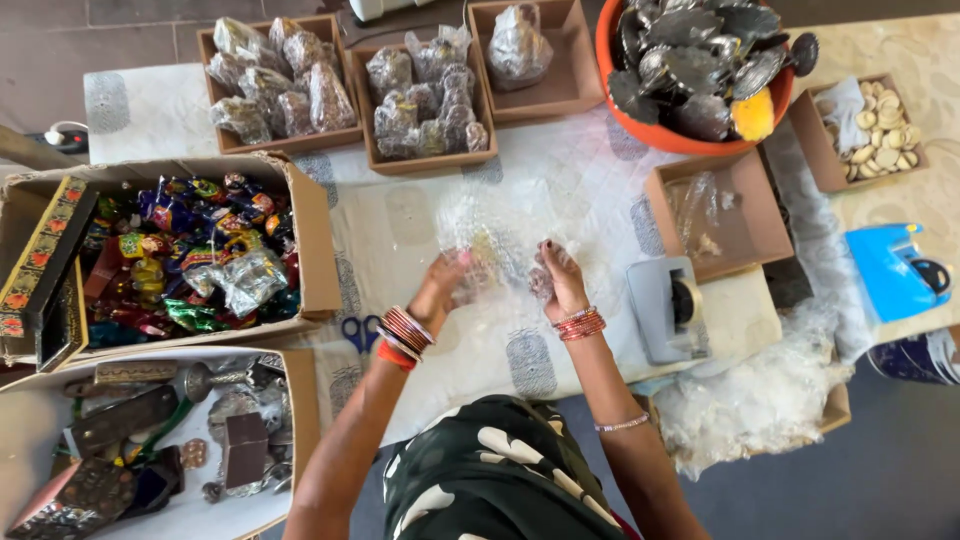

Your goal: The person wraps decorative metallic ornaments in bubble wrap, securing the material with tape and placing the finished items into a cardboard box.

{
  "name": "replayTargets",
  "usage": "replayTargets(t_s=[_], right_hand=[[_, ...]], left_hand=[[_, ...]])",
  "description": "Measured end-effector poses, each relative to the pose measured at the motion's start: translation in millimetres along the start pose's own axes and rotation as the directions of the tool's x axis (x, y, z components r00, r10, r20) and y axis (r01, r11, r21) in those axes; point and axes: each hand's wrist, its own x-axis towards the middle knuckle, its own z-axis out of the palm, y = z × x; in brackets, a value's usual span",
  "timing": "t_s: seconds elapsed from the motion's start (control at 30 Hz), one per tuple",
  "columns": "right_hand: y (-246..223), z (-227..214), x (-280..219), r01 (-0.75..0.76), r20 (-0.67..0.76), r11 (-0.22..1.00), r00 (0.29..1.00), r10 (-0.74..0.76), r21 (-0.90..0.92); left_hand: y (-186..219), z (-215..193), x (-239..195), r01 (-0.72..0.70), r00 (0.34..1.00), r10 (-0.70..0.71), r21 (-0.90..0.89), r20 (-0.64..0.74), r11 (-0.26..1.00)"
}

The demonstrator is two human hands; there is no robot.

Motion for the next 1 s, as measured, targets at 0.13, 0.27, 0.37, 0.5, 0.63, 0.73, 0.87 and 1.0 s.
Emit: replayTargets(t_s=[0.13, 0.27, 0.37, 0.5, 0.63, 0.73, 0.87, 1.0], right_hand=[[12, 6, -6, 0.122, -0.052, 0.992, 0.991, -0.120, 0.024], [-8, 3, -7, 0.241, -0.175, 0.920, 0.937, -0.304, -0.310], [-27, -8, -3, 0.320, -0.150, 0.797, 0.880, -0.450, -0.512], [-29, -47, 35, 0.338, -0.098, 0.733, 0.871, -0.481, -0.590], [-17, -78, 87, 0.236, -0.151, 0.725, 0.893, -0.424, -0.647], [-34, -48, 82, 0.316, -0.049, 0.685, 0.888, -0.456, -0.657], [-23, -35, 103, 0.717, 0.199, 0.525, 0.659, -0.725, -0.459], [-25, 5, 92, 0.363, 0.044, 0.824, 0.922, -0.384, -0.436]], left_hand=[[-54, -22, 39, -0.146, 0.970, 0.155, -0.061, 0.188, 0.987], [-46, -26, 43, -0.122, 0.972, 0.194, -0.416, 0.135, 0.901], [-18, -9, 15, -0.453, 0.889, 0.456, 0.069, -0.034, 0.889], [11, 25, -11, -0.487, 0.735, 0.673, 0.626, -0.082, 0.608], [14, 25, 6, -0.387, 0.852, 0.494, 0.428, -0.174, 0.817], [17, 23, 7, -0.549, 0.470, 0.879, 0.754, -0.077, 0.359], [40, 27, -7, -0.559, 0.409, 0.912, 0.781, -0.033, 0.279], [26, 4, 32, -0.467, 0.618, 0.758, 0.677, -0.210, 0.569]])
